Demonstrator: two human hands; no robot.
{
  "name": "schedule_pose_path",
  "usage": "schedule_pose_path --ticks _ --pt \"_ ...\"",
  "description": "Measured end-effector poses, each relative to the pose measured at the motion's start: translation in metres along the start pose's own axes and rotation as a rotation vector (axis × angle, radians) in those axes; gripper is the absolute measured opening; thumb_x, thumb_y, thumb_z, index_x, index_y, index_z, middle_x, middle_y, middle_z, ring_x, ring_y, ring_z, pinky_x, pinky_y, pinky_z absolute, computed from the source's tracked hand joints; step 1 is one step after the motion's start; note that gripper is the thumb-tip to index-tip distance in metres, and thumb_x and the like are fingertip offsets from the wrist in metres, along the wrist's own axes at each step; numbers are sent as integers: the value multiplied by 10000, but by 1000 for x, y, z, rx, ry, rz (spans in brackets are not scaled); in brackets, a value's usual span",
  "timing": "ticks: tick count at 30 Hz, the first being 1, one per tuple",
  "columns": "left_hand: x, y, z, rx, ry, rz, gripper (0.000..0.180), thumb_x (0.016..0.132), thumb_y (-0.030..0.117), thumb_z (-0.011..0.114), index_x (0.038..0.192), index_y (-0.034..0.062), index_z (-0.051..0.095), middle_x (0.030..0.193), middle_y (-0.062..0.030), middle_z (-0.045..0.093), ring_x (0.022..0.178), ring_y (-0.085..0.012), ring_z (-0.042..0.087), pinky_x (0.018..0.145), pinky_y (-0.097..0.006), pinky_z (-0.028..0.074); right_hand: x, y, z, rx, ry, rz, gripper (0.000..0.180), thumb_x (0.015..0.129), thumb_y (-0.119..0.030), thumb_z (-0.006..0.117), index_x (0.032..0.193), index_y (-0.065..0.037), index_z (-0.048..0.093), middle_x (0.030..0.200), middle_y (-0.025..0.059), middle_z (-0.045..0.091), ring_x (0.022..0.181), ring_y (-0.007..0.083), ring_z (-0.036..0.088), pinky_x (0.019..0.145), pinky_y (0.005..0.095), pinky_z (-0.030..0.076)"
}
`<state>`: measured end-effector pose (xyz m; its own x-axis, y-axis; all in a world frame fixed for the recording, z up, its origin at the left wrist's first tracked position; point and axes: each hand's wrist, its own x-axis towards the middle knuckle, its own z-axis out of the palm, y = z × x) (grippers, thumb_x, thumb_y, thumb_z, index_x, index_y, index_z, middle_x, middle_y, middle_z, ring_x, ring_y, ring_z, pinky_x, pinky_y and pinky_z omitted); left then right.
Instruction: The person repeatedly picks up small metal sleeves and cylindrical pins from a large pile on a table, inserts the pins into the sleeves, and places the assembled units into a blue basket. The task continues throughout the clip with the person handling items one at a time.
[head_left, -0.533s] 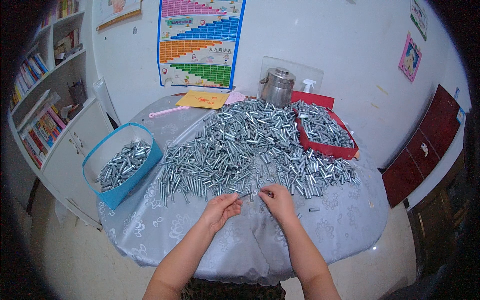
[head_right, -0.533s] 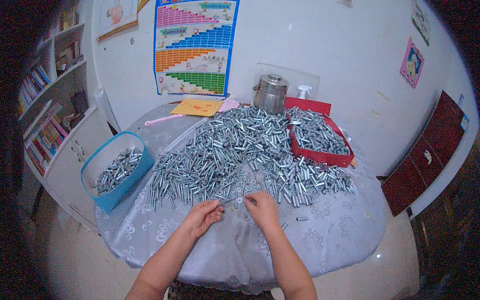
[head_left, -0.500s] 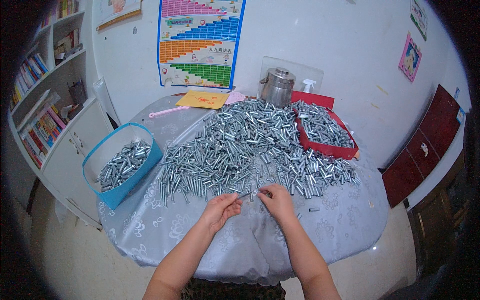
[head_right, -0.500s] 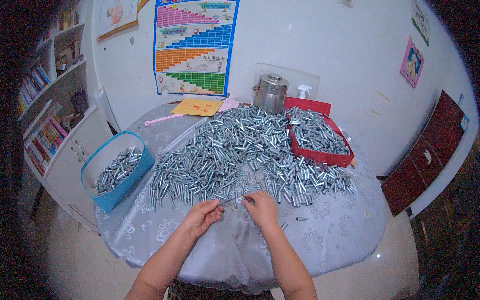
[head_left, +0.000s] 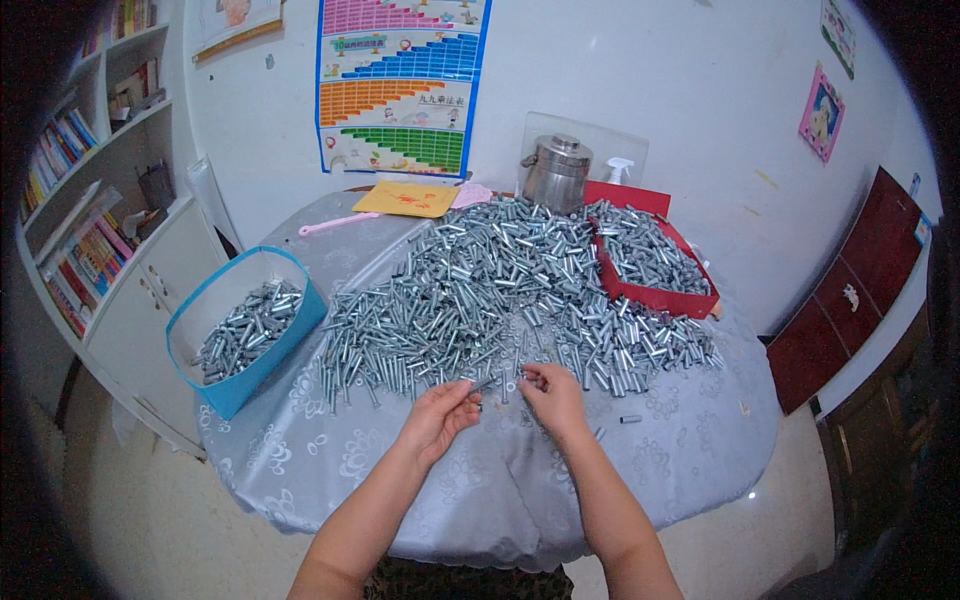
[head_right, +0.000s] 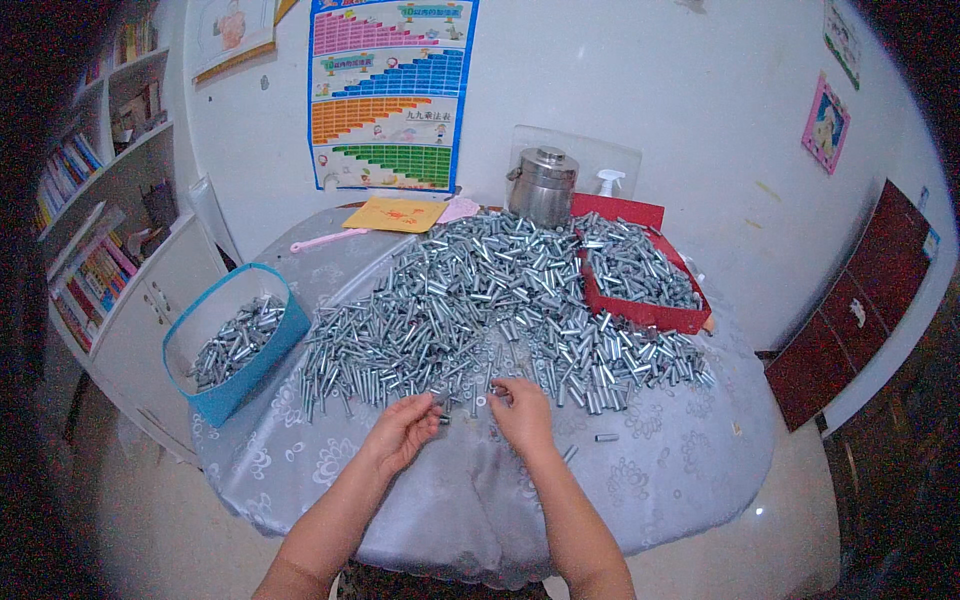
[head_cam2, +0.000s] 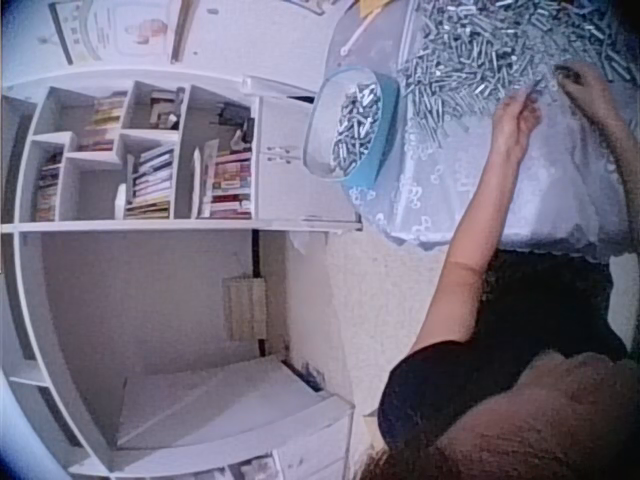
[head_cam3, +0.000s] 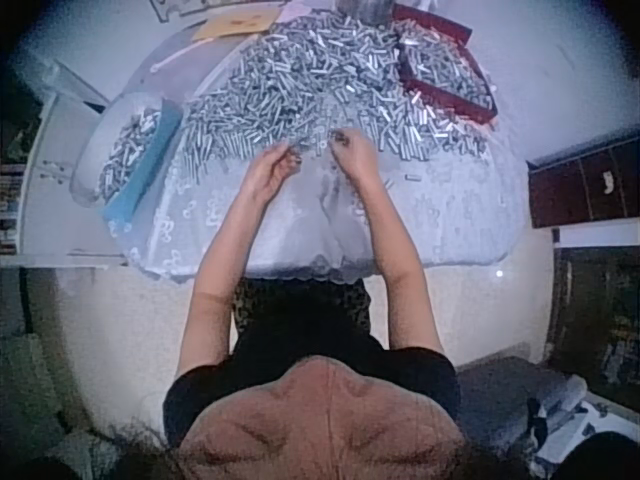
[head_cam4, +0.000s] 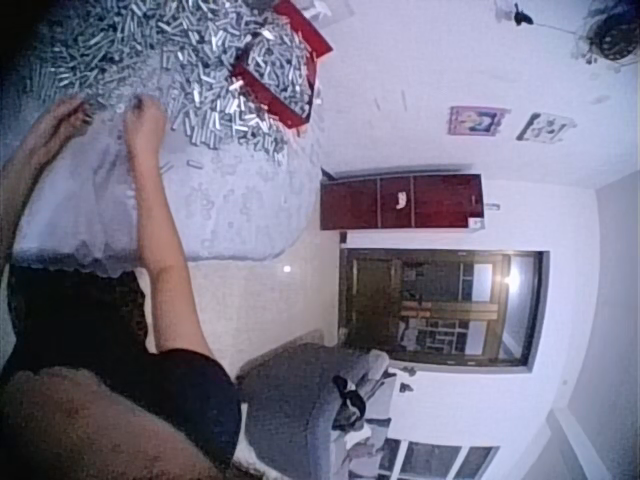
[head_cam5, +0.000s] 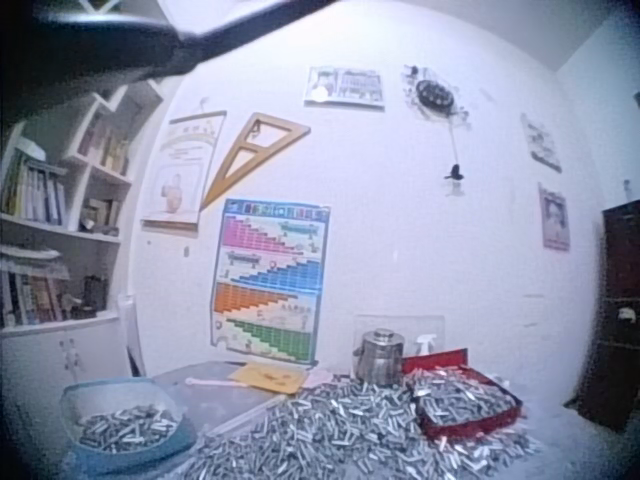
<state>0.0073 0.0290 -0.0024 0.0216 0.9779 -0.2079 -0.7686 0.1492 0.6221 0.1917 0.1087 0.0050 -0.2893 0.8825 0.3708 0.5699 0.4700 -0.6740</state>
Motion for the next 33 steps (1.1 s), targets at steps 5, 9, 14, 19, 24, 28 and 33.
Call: schedule_pose_path --ticks 5,9,14,19,24,28,33 --pt "2 -2 -1 40 24 -6 137 829 135 572 862 3 556 780 -108 614 627 -141 608 573 -251 535 -3 -4 1 591 -36 77 208 729 -102 634 931 -50 639 837 55 578 739 135 541 673 242 427" --pt "-1 -1 1 51 37 -19 149 824 139 581 863 -2 553 767 -109 613 616 -145 607 568 -253 534 -6 -27 -10 635 -127 -3 205 740 -48 629 946 -42 630 904 30 566 775 95 520 705 216 413" --pt "-1 -2 1 105 60 1 160 812 140 598 856 -9 556 747 -107 612 600 -150 601 553 -255 531 -7 -27 -10 534 -158 -102 216 728 -35 635 944 -34 628 926 42 567 783 105 522 707 219 414" --pt "-3 -2 8 239 116 67 145 801 125 610 817 -13 567 719 -109 602 578 -161 590 525 -259 523 -9 -28 -10 478 -134 -153 219 705 -31 644 924 -32 628 927 60 570 780 126 531 703 233 423" --pt "-4 -3 9 257 112 71 144 799 124 613 805 -12 568 699 -105 596 558 -163 581 509 -265 517 -8 -23 -12 449 -149 -211 187 697 -49 659 882 -32 636 892 74 593 842 162 562 746 259 438" --pt "-5 0 8 219 131 28 140 796 123 616 800 -8 569 689 -103 594 545 -161 578 498 -268 516 -8 -29 -13 433 -122 -259 166 659 -5 666 821 -16 632 865 83 606 840 165 563 737 263 435" --pt "-6 -1 10 277 101 66 147 800 132 613 793 -6 567 689 -105 593 541 -157 577 492 -268 514 -10 -30 -18 402 -292 98 108 768 -105 606 799 -5 632 814 76 607 736 123 560 650 232 432"
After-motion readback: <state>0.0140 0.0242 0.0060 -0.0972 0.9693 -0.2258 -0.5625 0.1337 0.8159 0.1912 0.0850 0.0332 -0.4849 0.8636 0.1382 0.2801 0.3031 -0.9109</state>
